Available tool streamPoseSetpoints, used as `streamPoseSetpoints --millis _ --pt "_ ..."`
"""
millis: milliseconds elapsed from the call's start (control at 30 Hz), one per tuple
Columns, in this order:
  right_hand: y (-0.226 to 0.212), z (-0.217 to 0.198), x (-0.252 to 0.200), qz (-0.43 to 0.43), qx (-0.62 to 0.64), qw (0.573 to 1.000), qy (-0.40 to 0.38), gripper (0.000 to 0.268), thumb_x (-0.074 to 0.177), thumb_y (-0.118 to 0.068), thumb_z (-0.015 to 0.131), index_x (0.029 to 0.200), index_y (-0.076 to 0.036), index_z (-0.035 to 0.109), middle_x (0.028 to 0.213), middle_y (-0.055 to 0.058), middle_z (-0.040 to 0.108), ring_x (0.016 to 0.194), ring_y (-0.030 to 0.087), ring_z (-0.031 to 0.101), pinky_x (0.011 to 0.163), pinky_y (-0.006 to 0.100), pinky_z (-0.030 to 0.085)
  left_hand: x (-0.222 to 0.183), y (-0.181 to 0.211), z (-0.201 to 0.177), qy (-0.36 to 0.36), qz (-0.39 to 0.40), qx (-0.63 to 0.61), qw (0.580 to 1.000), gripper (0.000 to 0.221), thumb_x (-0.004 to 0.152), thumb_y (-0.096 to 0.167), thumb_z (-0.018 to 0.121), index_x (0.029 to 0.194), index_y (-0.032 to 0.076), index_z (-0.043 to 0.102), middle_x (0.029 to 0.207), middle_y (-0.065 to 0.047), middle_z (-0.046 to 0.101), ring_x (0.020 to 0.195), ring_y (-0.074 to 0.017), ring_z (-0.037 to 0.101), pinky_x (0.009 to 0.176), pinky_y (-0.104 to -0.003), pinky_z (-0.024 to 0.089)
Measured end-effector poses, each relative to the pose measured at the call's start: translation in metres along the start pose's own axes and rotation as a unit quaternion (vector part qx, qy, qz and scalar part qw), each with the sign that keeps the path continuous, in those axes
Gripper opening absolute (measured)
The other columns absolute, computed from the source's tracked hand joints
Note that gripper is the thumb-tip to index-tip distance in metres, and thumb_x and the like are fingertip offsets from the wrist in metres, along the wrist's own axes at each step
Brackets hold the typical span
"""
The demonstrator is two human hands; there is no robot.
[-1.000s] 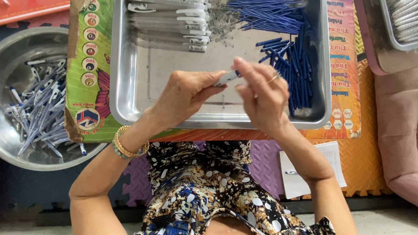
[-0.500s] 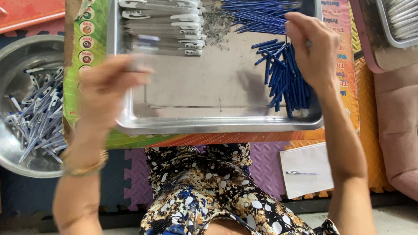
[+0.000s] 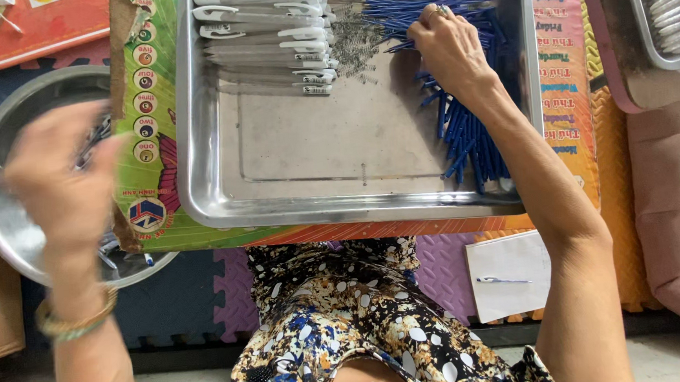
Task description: The person assembles ballpoint pens by inserting blue ink cartridges into white pen barrels and then attaching blue caps to the assembled pens, working from a metal tray.
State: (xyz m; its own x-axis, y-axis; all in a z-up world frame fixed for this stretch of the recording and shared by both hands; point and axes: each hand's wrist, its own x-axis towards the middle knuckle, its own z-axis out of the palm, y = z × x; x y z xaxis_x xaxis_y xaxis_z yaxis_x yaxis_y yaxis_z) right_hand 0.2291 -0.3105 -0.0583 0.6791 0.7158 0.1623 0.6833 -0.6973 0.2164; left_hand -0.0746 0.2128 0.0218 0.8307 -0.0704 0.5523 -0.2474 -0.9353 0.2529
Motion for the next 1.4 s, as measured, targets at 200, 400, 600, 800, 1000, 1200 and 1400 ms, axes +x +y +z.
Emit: streamPoseSetpoints --millis 200,400,600,800,1000,1200,1400 --pt "-0.003 -0.01 -0.013 -0.011 -0.031 0.999 0.022 0.028 0.098 -0.016 0.083 0.123 -0.008 0.072 0.117 0.013 0.071 0.114 0.034 0.064 0.089 0.048 0.05 0.11 0.126 0.131 -0.106 0.166 -0.144 0.97 0.035 0.096 0.012 0.091 0.13 0.009 0.082 0.121 -0.014 0.082 0.11 -0.0336 0.076 0.098 -0.046 0.062" --pt "-0.001 0.004 -0.007 -0.005 -0.061 0.998 0.031 0.014 0.095 -0.007 0.07 0.109 -0.006 0.071 0.112 0.014 0.063 0.104 0.036 0.062 0.081 0.047 0.051 0.154 0.178 0.274 -0.275 0.181 0.003 0.944 0.008 0.102 -0.001 0.069 0.105 0.005 0.074 0.106 -0.015 0.068 0.098 -0.0346 0.066 0.063 -0.047 0.063" --pt "0.011 -0.011 -0.014 0.057 0.039 0.997 0.031 0.012 0.108 -0.026 0.083 0.108 -0.014 0.086 0.103 0.009 0.085 0.093 0.032 0.08 0.081 0.048 0.054 0.15 0.169 0.324 -0.143 0.244 0.099 0.954 0.018 0.085 0.003 0.085 0.078 0.016 0.076 0.075 0.001 0.067 0.069 -0.0194 0.065 0.049 -0.034 0.056" --pt "-0.002 -0.083 -0.043 0.095 0.134 0.985 0.061 0.013 0.118 -0.019 0.075 0.113 -0.008 0.081 0.104 0.012 0.082 0.084 0.037 0.076 0.069 0.052 0.055 0.158 0.169 0.286 -0.111 0.167 -0.067 0.977 0.02 0.099 0.033 0.091 0.094 0.024 0.075 0.082 0.002 0.076 0.077 -0.0251 0.073 0.052 -0.044 0.061" --pt "-0.04 -0.143 -0.111 0.098 0.257 0.952 0.135 0.015 0.12 -0.006 0.074 0.135 -0.003 0.078 0.116 0.02 0.067 0.101 0.036 0.068 0.079 0.048 0.055 0.16 0.179 0.193 -0.093 0.138 -0.333 0.928 0.02 0.102 0.002 0.085 0.121 -0.001 0.079 0.113 -0.019 0.082 0.093 -0.0279 0.08 0.087 -0.037 0.065" --pt "-0.075 -0.146 -0.145 0.134 0.295 0.941 0.101 0.019 0.114 -0.016 0.078 0.131 -0.011 0.082 0.111 0.013 0.072 0.094 0.027 0.069 0.072 0.042 0.054 0.157 0.193 0.14 -0.227 -0.116 -0.548 0.797 0.013 0.106 0.012 0.078 0.117 0.006 0.075 0.098 -0.008 0.084 0.09 -0.0126 0.086 0.085 -0.022 0.073" --pt "-0.097 -0.138 -0.155 0.154 0.301 0.935 0.108 0.017 0.115 -0.017 0.076 0.13 -0.015 0.082 0.105 0.006 0.069 0.086 0.023 0.067 0.073 0.041 0.053 0.157 0.194 0.131 -0.262 -0.282 -0.678 0.626 0.017 0.106 0.015 0.073 0.121 0.008 0.07 0.112 -0.011 0.084 0.102 -0.0183 0.085 0.095 -0.03 0.073"
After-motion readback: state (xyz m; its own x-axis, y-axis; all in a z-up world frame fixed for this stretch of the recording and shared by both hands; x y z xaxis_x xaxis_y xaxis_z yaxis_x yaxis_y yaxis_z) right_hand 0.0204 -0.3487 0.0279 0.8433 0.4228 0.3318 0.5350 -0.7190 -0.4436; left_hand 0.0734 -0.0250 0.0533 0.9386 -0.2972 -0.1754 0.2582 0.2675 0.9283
